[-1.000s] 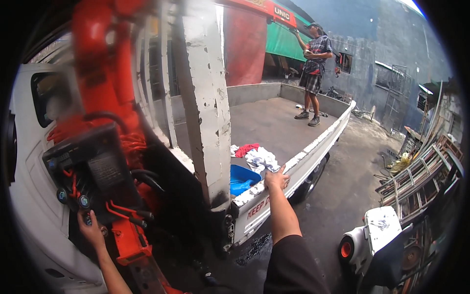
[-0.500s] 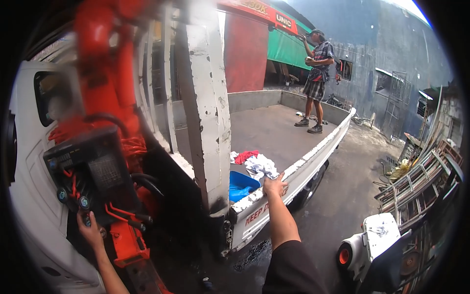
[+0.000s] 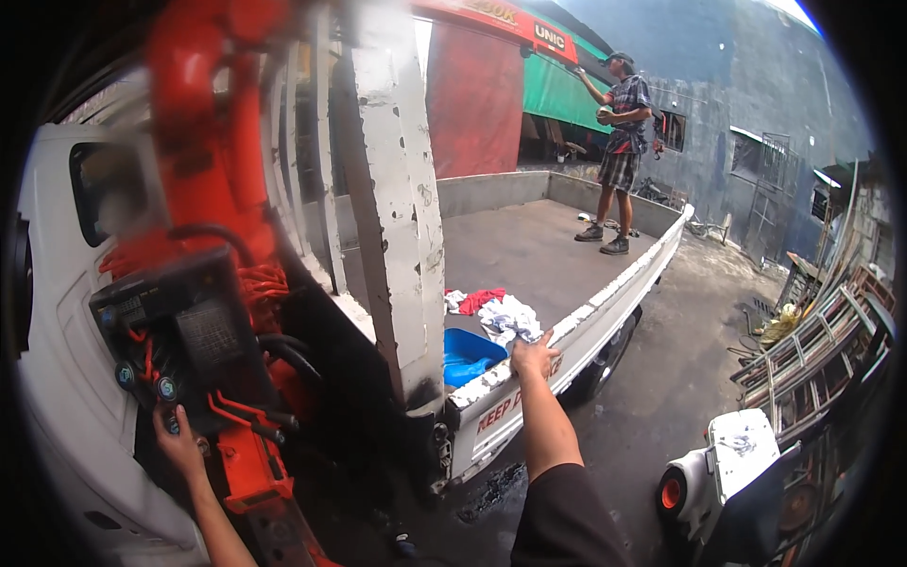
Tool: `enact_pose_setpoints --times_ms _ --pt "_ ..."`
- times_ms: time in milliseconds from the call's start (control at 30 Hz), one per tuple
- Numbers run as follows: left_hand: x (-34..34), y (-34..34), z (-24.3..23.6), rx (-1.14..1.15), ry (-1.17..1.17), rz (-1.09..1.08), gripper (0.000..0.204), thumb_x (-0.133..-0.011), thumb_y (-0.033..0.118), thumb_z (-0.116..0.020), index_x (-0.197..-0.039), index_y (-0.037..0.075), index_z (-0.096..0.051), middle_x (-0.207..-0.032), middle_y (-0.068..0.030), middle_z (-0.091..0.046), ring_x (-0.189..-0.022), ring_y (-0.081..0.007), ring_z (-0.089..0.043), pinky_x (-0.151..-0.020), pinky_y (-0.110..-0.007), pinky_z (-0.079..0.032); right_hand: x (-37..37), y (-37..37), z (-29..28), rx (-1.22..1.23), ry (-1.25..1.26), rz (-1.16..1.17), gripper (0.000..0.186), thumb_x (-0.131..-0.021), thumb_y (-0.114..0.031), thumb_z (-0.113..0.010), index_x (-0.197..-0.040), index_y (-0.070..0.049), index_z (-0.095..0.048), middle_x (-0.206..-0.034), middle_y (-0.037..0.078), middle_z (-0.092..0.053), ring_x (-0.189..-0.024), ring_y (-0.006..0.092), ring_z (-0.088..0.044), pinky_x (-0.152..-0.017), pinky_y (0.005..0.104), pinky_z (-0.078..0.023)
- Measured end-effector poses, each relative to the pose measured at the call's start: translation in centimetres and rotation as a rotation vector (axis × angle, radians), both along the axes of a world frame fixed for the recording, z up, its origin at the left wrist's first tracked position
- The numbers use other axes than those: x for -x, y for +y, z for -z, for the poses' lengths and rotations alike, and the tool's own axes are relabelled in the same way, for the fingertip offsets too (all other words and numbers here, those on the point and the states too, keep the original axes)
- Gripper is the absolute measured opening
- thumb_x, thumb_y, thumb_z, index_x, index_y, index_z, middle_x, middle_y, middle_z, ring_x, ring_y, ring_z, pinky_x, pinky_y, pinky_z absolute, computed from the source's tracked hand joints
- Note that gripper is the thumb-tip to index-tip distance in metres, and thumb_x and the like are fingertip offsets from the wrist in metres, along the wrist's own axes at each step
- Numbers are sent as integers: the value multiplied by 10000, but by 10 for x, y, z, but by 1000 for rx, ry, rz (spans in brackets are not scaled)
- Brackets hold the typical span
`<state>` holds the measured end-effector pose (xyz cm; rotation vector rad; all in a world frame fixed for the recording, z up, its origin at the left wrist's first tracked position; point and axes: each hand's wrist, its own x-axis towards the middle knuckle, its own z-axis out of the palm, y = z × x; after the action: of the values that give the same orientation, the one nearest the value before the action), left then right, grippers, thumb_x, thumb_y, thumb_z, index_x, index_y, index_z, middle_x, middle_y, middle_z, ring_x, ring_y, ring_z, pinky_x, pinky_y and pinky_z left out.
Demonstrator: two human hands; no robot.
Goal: Operating a truck-mounted hydraulic crane using levers to move the crane arm.
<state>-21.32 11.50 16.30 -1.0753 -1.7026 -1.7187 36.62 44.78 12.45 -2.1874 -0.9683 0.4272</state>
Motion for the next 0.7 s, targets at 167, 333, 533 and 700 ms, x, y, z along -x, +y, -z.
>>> enact_pose_setpoints --times_ms 167,333,533,700 --pt "-11 4 -6 6 -93 4 276 -948 102 -626 -1185 -32 -588 -1116 -150 -649 -1038 -263 -620 -951 -379 -446 -2 -1 -3 16 11 15 978 -812 -412 -641 -1593 -264 -71 -1429 293 -301 -1174 470 -572 -975 510 -493" --pt "2 1 2 -16 -3 18 281 -952 113 -627 -1191 -29 -586 -1112 -148 -650 -1033 -260 -619 -946 -379 -448 -1 4 -2 46 -6 11 994 -798 -422 -653 -1592 -270 -74 -1436 288 -289 -1188 473 -565 -982 513 -491" --pt "-7 1 -5 10 -40 -14 308 -954 127 -633 -1216 -27 -578 -1119 -147 -649 -1041 -265 -621 -948 -382 -449 -3 7 4 0 18 5 1010 -792 -410 -664 -1593 -270 -65 -1449 304 -281 -1198 467 -565 -989 500 -489" --pt "-13 1 -10 13 -77 12 332 -950 133 -640 -1233 -26 -572 -1129 -150 -650 -1050 -269 -621 -954 -385 -446 -5 11 6 32 -12 29 983 -802 -420 -646 -1592 -259 -85 -1467 325 -271 -1186 468 -577 -995 493 -484"
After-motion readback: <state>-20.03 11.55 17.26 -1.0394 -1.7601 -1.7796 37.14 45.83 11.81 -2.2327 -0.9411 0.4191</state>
